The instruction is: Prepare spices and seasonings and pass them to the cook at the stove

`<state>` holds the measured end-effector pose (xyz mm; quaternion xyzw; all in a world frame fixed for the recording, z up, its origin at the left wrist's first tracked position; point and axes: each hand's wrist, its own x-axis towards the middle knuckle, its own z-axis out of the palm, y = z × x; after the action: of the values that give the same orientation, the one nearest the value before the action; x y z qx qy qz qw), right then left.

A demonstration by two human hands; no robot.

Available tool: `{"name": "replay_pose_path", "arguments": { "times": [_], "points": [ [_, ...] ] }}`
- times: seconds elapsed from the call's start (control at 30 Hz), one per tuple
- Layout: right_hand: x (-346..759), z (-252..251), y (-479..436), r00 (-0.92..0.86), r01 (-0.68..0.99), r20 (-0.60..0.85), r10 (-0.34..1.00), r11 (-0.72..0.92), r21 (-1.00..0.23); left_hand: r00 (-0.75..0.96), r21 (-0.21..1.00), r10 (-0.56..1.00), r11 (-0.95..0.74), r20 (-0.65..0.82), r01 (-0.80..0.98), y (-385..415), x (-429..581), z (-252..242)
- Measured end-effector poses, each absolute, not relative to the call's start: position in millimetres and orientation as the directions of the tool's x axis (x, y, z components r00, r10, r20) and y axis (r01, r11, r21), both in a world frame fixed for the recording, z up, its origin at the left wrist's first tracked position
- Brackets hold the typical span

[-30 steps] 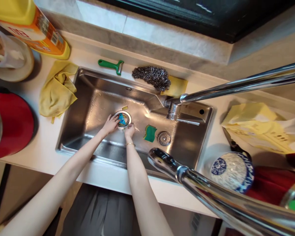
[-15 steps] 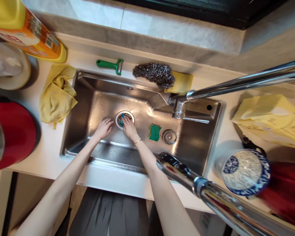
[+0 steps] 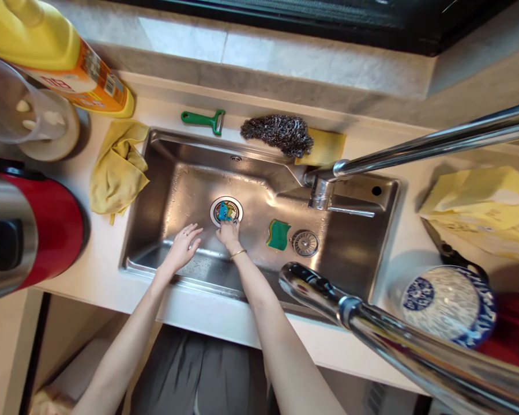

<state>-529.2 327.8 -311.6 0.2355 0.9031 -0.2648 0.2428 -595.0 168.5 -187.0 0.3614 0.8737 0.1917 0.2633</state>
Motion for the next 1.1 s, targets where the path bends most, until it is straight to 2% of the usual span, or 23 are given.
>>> {"name": "replay_pose_path", "arguments": {
  "times": [0.3, 0.67, 0.87, 1.1],
  "points": [
    [-534, -316, 320, -0.778, 0.566, -0.525, 0.345, 0.747, -0.348, -0.622, 0.555, 0.733, 0.65, -0.276, 0.519, 155, -586, -189],
    [-516, -294, 342, -0.865, 0.459, -0.404, 0.298, 0.794, -0.398, -0.603, 0.585, 0.757, 0.615, -0.252, 0.528, 163, -592, -179],
    [-492, -250, 344, -0.922, 0.345, -0.322, 0.214, 0.831, -0.436, -0.619, 0.598, 0.764, 0.585, -0.18, 0.548, 153, -586, -154],
    [-464, -198, 352, -0.969, 0.202, -0.214, 0.127, 0.901, -0.385, -0.766, 0.671, 0.641, 0.587, -0.045, 0.452, 120, -542, -109]
  ]
}}
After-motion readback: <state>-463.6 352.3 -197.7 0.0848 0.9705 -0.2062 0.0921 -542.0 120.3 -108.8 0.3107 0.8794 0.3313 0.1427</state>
